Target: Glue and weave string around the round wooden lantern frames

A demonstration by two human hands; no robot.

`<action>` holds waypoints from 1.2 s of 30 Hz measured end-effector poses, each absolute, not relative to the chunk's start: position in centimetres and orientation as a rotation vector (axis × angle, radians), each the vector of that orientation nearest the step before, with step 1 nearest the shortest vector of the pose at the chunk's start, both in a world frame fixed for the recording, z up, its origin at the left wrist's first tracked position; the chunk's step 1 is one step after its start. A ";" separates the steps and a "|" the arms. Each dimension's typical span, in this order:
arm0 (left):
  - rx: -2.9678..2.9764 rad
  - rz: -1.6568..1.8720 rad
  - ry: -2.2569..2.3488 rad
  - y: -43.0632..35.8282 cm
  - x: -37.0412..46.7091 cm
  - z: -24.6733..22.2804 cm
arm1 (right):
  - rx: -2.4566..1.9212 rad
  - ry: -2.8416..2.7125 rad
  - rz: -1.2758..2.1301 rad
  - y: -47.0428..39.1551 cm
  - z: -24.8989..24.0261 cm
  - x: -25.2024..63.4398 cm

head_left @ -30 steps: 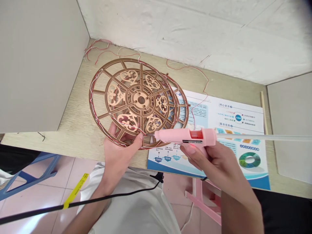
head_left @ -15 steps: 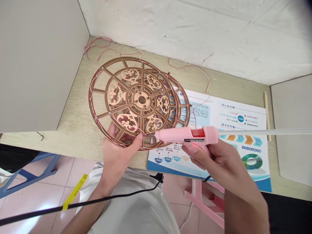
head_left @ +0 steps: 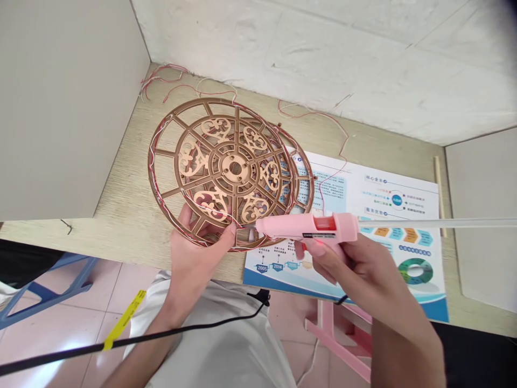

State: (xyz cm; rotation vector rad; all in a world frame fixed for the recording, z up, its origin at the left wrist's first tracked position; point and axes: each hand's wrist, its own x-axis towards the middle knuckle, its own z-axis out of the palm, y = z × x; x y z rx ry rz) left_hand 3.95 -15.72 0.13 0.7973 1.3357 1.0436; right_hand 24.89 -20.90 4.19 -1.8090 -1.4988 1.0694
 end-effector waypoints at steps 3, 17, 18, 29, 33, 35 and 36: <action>0.796 1.039 1.343 -15.8 3.8 0.0 | -1.793 -1.548 1.085 -21.1 4.2 25.3; 0.807 1.056 1.338 -15.9 3.8 -0.3 | -1.871 -1.492 1.100 -21.9 4.1 25.9; 0.805 1.054 1.337 -15.9 3.8 -0.3 | -1.862 -1.496 1.099 -22.0 4.2 26.1; 0.760 1.058 1.345 -15.7 3.9 0.1 | -1.556 -0.779 1.228 -22.6 4.2 25.7; 0.792 1.071 1.356 -15.6 3.9 0.1 | -1.354 -0.516 1.290 -23.0 4.0 26.0; 0.814 1.079 1.365 -15.5 3.9 0.0 | -1.266 -0.473 1.305 -23.6 4.2 26.4; 0.818 1.084 1.374 -15.4 3.9 0.0 | -1.246 -0.481 1.311 -24.0 4.3 26.6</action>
